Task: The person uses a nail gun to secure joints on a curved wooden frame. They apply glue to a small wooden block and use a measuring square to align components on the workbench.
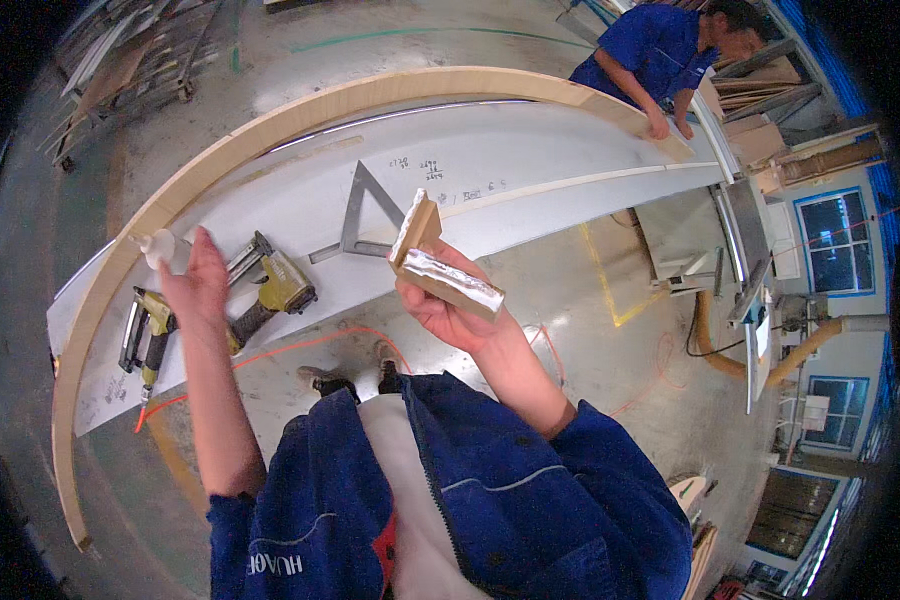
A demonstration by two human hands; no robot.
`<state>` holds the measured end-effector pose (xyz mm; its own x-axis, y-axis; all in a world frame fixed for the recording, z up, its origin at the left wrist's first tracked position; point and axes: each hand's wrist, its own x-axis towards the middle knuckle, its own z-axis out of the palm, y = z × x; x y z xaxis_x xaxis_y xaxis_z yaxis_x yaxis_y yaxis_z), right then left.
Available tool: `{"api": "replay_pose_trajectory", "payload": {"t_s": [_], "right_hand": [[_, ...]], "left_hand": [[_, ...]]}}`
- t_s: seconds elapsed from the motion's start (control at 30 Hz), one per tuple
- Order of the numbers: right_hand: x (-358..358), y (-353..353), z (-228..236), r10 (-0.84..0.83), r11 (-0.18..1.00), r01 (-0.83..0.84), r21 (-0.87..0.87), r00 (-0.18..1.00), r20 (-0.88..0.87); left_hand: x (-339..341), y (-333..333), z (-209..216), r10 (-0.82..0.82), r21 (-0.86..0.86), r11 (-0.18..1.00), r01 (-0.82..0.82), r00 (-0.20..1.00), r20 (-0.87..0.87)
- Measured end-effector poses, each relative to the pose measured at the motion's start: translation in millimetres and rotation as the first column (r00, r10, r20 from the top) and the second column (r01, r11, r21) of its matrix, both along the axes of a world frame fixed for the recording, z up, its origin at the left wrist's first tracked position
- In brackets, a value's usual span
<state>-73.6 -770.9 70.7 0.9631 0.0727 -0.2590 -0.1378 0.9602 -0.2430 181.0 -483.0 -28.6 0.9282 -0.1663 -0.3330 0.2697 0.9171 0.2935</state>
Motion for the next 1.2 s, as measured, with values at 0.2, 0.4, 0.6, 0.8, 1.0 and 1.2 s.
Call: {"api": "replay_pose_trajectory", "payload": {"t_s": [0.2, 0.4, 0.6, 0.8, 1.0, 1.2], "right_hand": [[18.7, -0.8, 16.4, 0.042, 0.998, -0.038, -0.040, 0.994, 0.104], [18.7, -4.1, 17.9, 0.061, 0.995, -0.049, -0.084, 0.987, 0.146], [14.8, -12.4, 18.2, 0.001, 1.000, 0.002, -0.030, 0.995, 0.100], [12.7, -19.9, 14.4, -0.018, 0.998, 0.026, -0.057, 0.990, 0.138], [10.5, -20.5, 21.5, -0.047, 0.983, 0.056, -0.172, 0.997, 0.055], [5.7, -20.0, 21.3, -0.075, 0.980, 0.082, -0.183, 0.996, 0.044]], "left_hand": [[-185.8, -86.4, 162.6, -0.785, 0.902, 0.384, -0.196, 0.445, 0.431], [-209.5, -114.5, 191.8, -0.908, 0.944, 0.101, -0.312, 0.359, 0.216], [-216.6, -129.5, 187.6, -0.939, 0.938, 0.080, -0.337, 0.289, 0.184], [-232.5, -143.7, 196.4, -0.966, 0.954, 0.131, -0.269, 0.181, 0.184], [-238.7, -150.4, 195.0, -0.974, 0.967, 0.203, -0.152, 0.072, 0.216], [-239.7, -153.7, 192.7, -0.951, 0.968, 0.244, -0.055, 0.183, 0.250]]}}
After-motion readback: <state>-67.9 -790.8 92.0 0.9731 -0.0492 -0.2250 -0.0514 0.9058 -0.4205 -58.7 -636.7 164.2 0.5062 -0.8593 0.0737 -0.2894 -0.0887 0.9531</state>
